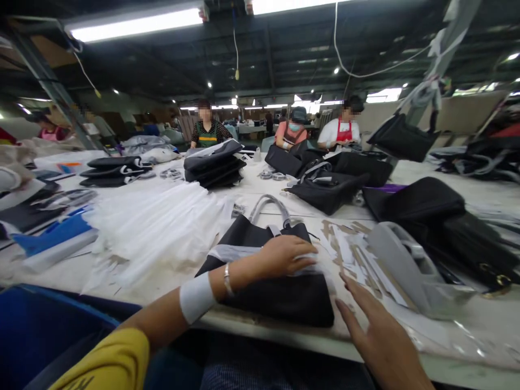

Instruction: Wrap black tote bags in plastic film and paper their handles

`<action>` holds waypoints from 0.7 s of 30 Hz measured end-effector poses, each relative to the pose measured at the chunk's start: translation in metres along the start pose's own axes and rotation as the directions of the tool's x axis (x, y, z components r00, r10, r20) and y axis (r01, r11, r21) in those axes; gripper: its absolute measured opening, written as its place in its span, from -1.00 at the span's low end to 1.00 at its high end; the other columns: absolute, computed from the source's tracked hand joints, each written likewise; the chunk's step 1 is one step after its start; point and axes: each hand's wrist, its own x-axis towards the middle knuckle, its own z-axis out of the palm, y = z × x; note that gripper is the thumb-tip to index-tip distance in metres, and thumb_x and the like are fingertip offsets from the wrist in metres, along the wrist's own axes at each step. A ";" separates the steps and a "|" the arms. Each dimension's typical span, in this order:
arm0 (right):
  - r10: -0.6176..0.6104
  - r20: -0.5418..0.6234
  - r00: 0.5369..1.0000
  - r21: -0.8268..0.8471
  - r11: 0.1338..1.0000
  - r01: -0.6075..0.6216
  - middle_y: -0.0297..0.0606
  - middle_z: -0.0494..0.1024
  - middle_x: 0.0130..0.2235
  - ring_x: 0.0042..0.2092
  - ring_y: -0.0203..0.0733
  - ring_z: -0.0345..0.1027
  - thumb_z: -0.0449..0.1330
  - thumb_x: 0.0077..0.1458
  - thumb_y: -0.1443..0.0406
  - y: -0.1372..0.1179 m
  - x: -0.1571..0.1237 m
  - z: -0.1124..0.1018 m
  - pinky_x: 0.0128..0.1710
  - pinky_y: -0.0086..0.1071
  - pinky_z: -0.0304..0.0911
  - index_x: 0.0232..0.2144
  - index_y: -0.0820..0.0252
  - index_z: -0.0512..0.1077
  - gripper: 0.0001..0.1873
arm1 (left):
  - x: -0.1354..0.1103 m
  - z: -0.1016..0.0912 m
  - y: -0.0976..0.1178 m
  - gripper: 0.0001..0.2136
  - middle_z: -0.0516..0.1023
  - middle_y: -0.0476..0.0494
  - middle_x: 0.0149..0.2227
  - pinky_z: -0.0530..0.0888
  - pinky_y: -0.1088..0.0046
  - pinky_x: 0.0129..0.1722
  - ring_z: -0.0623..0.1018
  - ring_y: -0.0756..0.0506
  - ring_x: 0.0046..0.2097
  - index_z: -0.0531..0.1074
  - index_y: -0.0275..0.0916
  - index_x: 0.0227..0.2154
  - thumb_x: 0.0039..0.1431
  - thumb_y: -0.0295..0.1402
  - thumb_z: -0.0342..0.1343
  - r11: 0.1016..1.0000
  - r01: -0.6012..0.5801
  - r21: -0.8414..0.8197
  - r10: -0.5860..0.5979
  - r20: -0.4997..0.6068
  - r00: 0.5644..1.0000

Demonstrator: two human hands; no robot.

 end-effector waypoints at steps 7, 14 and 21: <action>-0.303 -0.101 0.948 0.000 0.953 0.304 -0.28 0.47 0.16 0.17 -0.03 0.35 0.08 0.25 0.10 -0.025 0.051 -0.010 0.21 -0.12 0.26 0.15 0.00 0.39 -0.55 | -0.127 -0.059 -0.034 -0.59 0.39 -0.19 0.24 0.20 0.02 0.29 0.31 -0.26 0.29 0.40 -0.13 0.13 0.33 -0.10 -0.01 0.768 0.612 0.187 -0.602 -0.113 0.790; -0.093 0.189 0.977 -0.081 0.991 0.110 -0.16 0.52 0.11 0.14 -0.01 0.39 -0.03 0.28 0.11 -0.005 0.201 0.036 0.17 -0.17 0.24 0.09 0.18 0.46 -0.51 | -0.162 -0.029 -0.039 -0.54 0.09 -0.23 0.39 0.18 0.18 0.33 0.16 -0.20 0.37 0.32 -0.22 0.21 0.33 -0.16 -0.04 0.642 0.767 0.015 -0.757 -0.149 0.636; 0.036 0.360 0.932 -0.266 0.962 0.066 -0.01 0.53 0.06 0.11 -0.01 0.39 0.08 0.29 0.20 0.010 0.318 0.115 0.15 -0.13 0.24 -0.02 0.29 0.51 -0.64 | -0.143 -0.006 -0.020 -0.60 0.01 -0.16 0.41 0.31 0.05 0.26 0.10 -0.31 0.39 0.43 -0.07 0.14 0.26 -0.18 0.05 0.660 0.751 0.013 -0.733 -0.204 0.649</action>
